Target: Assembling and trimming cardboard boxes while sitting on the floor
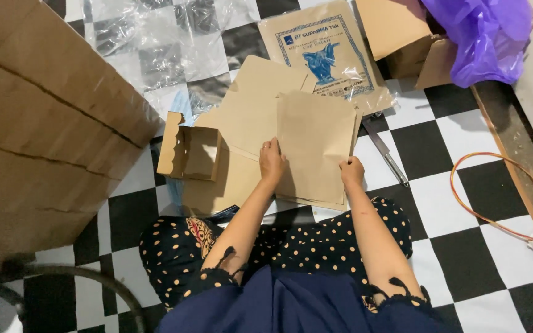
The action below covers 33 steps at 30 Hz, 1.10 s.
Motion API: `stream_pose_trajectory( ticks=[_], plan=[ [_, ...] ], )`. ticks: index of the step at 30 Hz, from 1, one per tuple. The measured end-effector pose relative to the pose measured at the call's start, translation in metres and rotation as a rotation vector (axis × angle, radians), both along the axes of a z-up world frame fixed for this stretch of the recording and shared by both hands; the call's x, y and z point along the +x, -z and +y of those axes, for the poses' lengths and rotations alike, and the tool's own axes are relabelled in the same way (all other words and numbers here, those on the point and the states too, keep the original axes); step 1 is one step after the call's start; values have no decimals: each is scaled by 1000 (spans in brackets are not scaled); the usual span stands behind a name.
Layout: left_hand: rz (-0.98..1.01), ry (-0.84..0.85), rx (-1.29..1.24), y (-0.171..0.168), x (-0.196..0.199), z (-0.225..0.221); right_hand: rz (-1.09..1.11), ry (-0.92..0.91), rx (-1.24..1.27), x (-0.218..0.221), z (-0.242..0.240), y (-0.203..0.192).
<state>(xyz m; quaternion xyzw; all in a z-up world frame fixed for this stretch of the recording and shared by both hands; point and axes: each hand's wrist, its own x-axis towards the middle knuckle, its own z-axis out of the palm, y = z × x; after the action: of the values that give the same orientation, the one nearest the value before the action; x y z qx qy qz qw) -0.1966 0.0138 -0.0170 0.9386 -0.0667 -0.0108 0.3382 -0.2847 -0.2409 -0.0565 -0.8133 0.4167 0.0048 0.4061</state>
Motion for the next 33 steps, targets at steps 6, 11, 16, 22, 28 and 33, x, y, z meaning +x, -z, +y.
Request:
stream_pose_trajectory(
  ticks=[6,11,16,22,28,33],
  plan=[
    [-55,-29,-33,8,12,-7,47,-54,-57,8,-4,3],
    [70,-36,-202,-8,4,-23,70,-79,-87,11,-3,4],
    [254,8,-254,-36,8,-24,67,-110,-48,5,8,-37],
    [408,247,-581,-88,17,21,-393,32,532,4,18,-111],
    [730,197,-1007,-85,25,70,-453,100,1120,5,16,-66],
    [940,-293,-1103,-114,-28,86,-643,408,1201,0,40,-6]
  ],
)
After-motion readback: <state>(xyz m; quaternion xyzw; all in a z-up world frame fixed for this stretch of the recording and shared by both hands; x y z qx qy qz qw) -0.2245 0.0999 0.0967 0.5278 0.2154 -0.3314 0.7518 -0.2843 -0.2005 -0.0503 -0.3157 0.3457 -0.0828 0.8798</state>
